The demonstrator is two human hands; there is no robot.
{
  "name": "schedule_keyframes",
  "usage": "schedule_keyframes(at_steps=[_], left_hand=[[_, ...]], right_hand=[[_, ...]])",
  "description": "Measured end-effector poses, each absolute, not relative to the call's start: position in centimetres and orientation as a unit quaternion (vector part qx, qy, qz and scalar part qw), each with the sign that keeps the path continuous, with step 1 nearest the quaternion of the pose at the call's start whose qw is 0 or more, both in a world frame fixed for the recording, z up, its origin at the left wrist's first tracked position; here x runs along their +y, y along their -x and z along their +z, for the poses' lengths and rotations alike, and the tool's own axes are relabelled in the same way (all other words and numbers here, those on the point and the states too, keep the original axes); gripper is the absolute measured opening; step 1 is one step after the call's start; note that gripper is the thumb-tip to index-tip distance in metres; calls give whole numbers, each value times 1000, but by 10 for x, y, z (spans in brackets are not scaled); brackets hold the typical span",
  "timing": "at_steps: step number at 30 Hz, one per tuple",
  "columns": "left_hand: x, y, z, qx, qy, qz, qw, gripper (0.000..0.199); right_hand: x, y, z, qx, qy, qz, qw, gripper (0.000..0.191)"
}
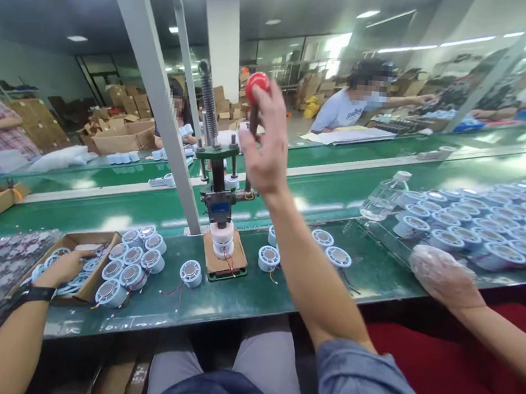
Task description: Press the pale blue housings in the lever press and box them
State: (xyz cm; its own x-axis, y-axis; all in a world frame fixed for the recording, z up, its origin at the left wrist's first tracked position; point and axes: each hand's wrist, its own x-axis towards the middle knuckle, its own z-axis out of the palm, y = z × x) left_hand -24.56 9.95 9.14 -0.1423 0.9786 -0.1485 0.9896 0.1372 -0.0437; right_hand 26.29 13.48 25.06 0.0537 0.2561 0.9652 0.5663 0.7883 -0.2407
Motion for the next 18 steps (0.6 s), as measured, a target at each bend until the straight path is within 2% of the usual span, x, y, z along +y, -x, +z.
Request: schedule_keyframes(at_steps=[4, 6, 8, 10, 13, 15, 18], left_hand=[[100, 252, 87, 751, -658, -51, 26, 47], [100, 260, 87, 757, -653, -34, -3, 38], [100, 268, 91, 769, -637, -1, -47, 29], [98, 271, 99, 791, -601, 46, -108, 24], [92, 256, 113, 806, -543, 145, -188, 35], [82, 232, 120, 794, -536, 215, -188, 42], [62, 188, 122, 763, -563, 295, -118, 42]], right_hand=[[112, -220, 118, -549, 362, -50, 751, 59], [100, -200, 52, -554, 424, 25, 716, 71], [98, -187, 10, -557, 473, 114, 673, 80], [102, -180, -5, -541, 497, 160, 660, 79], [107, -179, -2, -508, 511, 148, 677, 68], [102, -179, 1, -490, 516, 141, 688, 61], [89, -183, -4, -476, 514, 159, 696, 56]])
